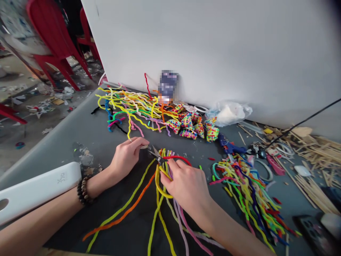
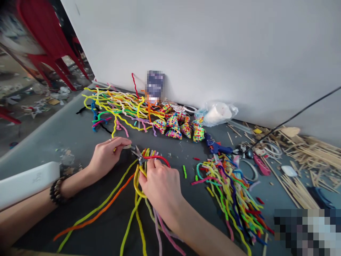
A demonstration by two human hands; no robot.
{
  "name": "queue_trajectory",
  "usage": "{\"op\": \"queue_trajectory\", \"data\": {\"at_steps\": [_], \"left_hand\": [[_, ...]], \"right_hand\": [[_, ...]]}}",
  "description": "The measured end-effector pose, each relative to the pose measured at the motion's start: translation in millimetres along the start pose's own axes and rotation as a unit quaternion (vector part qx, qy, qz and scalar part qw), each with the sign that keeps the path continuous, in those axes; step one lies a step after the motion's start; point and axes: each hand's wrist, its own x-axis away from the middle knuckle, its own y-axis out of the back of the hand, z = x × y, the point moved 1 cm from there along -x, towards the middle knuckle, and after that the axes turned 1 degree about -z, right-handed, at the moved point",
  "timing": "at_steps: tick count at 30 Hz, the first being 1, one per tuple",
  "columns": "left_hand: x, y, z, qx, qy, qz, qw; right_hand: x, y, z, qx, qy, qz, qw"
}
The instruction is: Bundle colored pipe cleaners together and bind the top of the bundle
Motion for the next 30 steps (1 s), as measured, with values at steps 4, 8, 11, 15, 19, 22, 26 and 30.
{"op": "queue_trajectory", "data": {"at_steps": [4, 8, 11, 15, 19, 22, 26, 30], "left_hand": [[-0.4, 0.0, -0.6, -0.002, 0.001, 0.000, 1.000], [-0.6, 0.1, -0.8, -0.006, 0.003, 0.003, 1.000], [-0.5, -0.8, -0.9, 0.000, -0.006, 0.011, 1.000], [-1.6, -1.9, -2.5, -0.009, -0.024, 0.030, 0.999], [-3.4, -0.3, -5.5, -0.022, -0.012, 0.037, 0.999], [-3.7, -0.5, -5.4, -0.033, -0.014, 0.045, 0.998], [-3.3, -3.8, -0.1, -0.038, -0.019, 0.049, 0.998], [-2.6, -7.2, 3.1, -0.046, -0.040, 0.049, 0.997]], "right_hand": [[-3.5, -4.5, 8.7, -0.002, 0.012, 0.007, 1.000], [-4.6, -9.3, 14.2, 0.015, 0.020, 0.008, 1.000], [-2.5, -11.5, 16.2, 0.038, 0.027, 0.007, 0.999], [2.6, -12.0, 22.1, 0.060, 0.038, 0.000, 0.997], [8.5, -10.6, 31.5, 0.085, 0.065, -0.011, 0.994], [11.2, -10.0, 36.3, 0.096, 0.085, -0.016, 0.992], [11.2, -9.6, 37.5, 0.096, 0.091, -0.009, 0.991], [10.3, -8.0, 36.6, 0.102, 0.097, -0.005, 0.990]]}}
